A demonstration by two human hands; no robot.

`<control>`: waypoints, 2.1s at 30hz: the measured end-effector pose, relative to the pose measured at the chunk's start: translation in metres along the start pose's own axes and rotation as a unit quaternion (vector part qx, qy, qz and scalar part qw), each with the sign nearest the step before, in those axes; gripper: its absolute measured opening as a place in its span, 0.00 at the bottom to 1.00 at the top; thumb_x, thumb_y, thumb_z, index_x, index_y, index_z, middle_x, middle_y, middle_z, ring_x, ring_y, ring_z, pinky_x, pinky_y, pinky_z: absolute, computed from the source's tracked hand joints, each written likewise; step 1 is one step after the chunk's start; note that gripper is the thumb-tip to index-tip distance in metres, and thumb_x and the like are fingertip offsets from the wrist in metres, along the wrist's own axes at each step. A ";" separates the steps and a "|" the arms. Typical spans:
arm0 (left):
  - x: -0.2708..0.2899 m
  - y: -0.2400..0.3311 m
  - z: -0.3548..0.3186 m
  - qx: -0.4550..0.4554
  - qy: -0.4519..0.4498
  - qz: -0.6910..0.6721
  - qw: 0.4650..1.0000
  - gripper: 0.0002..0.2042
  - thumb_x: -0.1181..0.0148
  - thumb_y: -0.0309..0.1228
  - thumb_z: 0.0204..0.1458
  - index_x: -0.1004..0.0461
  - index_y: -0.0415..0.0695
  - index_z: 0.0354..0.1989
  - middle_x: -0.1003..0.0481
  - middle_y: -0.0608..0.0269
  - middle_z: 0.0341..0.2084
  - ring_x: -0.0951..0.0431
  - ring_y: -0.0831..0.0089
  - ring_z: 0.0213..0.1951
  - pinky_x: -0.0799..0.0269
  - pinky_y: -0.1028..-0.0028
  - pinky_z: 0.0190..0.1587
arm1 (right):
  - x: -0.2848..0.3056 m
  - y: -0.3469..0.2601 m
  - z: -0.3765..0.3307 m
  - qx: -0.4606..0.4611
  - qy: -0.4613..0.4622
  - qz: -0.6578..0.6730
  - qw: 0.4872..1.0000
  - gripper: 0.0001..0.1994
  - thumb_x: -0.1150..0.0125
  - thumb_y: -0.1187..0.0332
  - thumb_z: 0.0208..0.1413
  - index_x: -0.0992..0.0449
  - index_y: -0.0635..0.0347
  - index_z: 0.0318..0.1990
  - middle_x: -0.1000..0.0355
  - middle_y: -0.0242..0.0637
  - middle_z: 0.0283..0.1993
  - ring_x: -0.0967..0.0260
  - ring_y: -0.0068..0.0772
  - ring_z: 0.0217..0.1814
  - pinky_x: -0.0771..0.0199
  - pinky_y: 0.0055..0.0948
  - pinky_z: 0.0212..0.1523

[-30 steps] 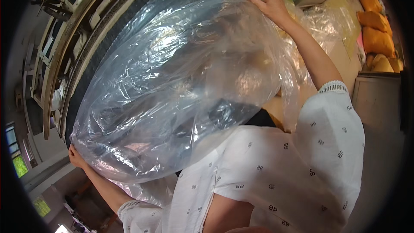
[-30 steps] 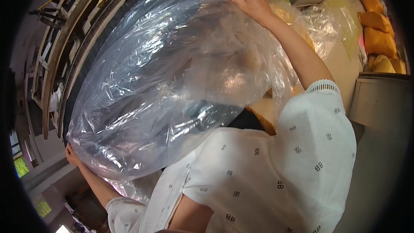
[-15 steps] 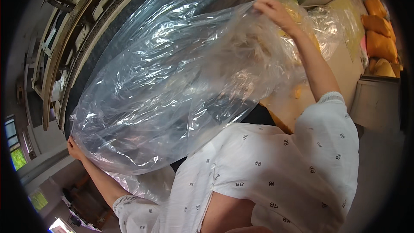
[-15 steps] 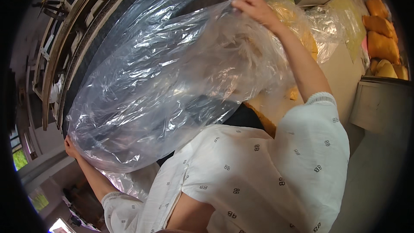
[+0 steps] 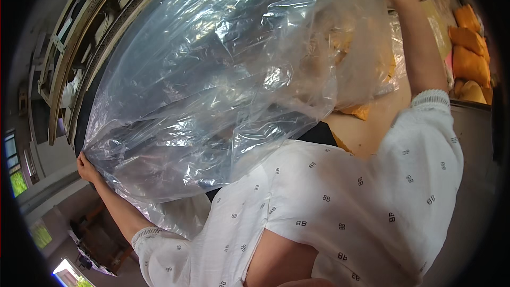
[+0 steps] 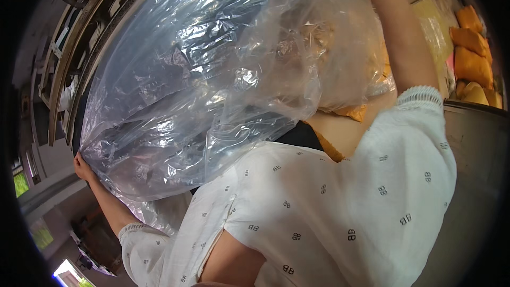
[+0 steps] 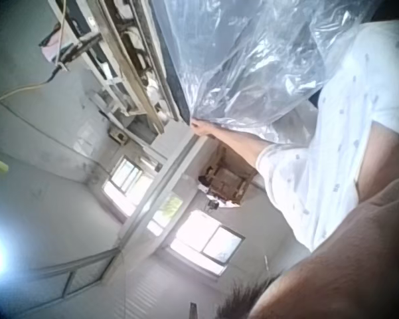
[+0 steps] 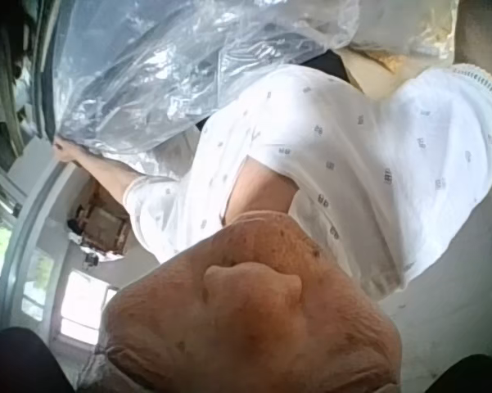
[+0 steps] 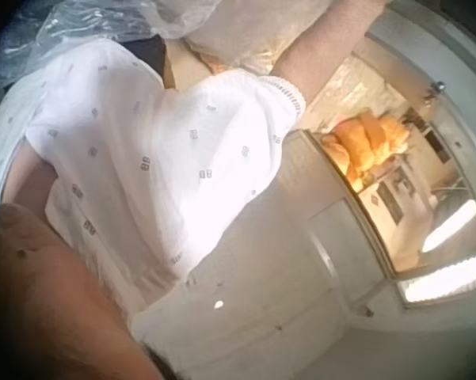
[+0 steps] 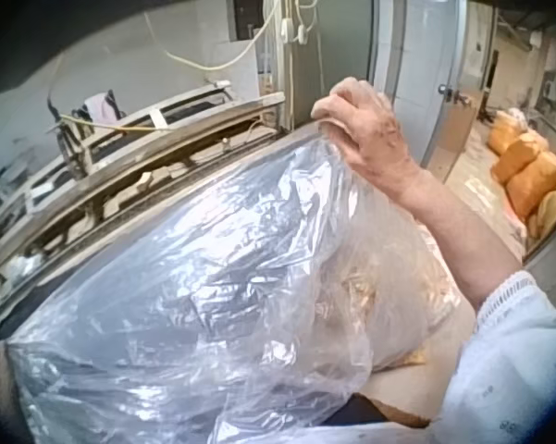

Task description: Covering a large mattress with a plastic sheet for protection or shipping.

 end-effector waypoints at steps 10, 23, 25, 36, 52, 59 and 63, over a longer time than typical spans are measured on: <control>-0.008 0.002 0.005 -0.008 0.011 -0.020 1.000 0.17 0.46 0.46 0.51 0.23 0.44 0.36 0.23 0.60 0.31 0.24 0.68 0.33 0.33 0.73 0.38 | -0.094 -0.033 -0.199 -0.389 0.025 0.101 0.915 0.11 0.47 0.73 0.49 0.27 0.52 0.41 0.29 0.37 0.34 0.31 0.37 0.37 0.34 0.29 0.42; 0.007 -0.009 -0.003 0.007 0.006 -0.013 1.000 0.15 0.49 0.43 0.54 0.24 0.45 0.38 0.23 0.62 0.33 0.25 0.71 0.34 0.34 0.75 0.40 | 0.066 0.062 -0.148 -0.466 -0.099 0.324 0.818 0.11 0.51 0.70 0.52 0.25 0.60 0.40 0.27 0.34 0.38 0.31 0.22 0.39 0.34 0.18 0.43; 0.006 -0.017 -0.006 0.009 0.023 -0.026 0.999 0.15 0.49 0.43 0.54 0.24 0.45 0.38 0.23 0.62 0.33 0.25 0.71 0.35 0.34 0.75 0.41 | 0.048 0.095 -0.117 -0.460 -0.096 0.654 0.593 0.11 0.51 0.65 0.53 0.25 0.57 0.40 0.29 0.30 0.34 0.34 0.18 0.36 0.35 0.16 0.40; 0.025 -0.046 -0.020 0.055 0.026 -0.025 0.998 0.16 0.49 0.42 0.54 0.24 0.44 0.41 0.24 0.62 0.39 0.26 0.69 0.42 0.36 0.76 0.46 | -0.122 0.110 -0.063 -0.423 -0.249 0.211 0.845 0.12 0.45 0.59 0.51 0.23 0.59 0.32 0.34 0.22 0.23 0.42 0.14 0.27 0.42 0.15 0.29; 0.111 -0.102 -0.043 0.126 -0.018 -0.189 0.974 0.19 0.48 0.37 0.56 0.30 0.35 0.48 0.27 0.62 0.44 0.30 0.75 0.44 0.39 0.78 0.51 | -0.174 0.124 -0.050 -0.164 -0.278 0.127 0.938 0.09 0.45 0.63 0.49 0.25 0.58 0.32 0.28 0.38 0.31 0.30 0.39 0.33 0.32 0.32 0.36; 0.185 -0.079 -0.120 0.207 -0.067 -0.197 0.956 0.16 0.47 0.38 0.55 0.29 0.40 0.47 0.28 0.70 0.37 0.31 0.81 0.37 0.38 0.83 0.39 | -0.183 0.111 -0.061 -0.166 -0.198 0.072 0.963 0.09 0.45 0.62 0.50 0.27 0.56 0.34 0.30 0.38 0.34 0.31 0.42 0.38 0.33 0.36 0.37; 0.190 -0.118 -0.164 0.272 -0.081 -0.267 0.921 0.14 0.46 0.37 0.55 0.29 0.44 0.46 0.29 0.72 0.36 0.32 0.84 0.37 0.38 0.83 0.38 | -0.181 0.104 -0.062 -0.153 -0.186 0.108 0.964 0.09 0.47 0.62 0.51 0.29 0.54 0.36 0.31 0.36 0.38 0.32 0.42 0.39 0.33 0.36 0.37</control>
Point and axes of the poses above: each hand's wrist, its own z-axis towards the middle knuckle, its own x-axis out of the back of the hand, y = z × x, the point moved 3 cm from there along z, towards the middle knuckle
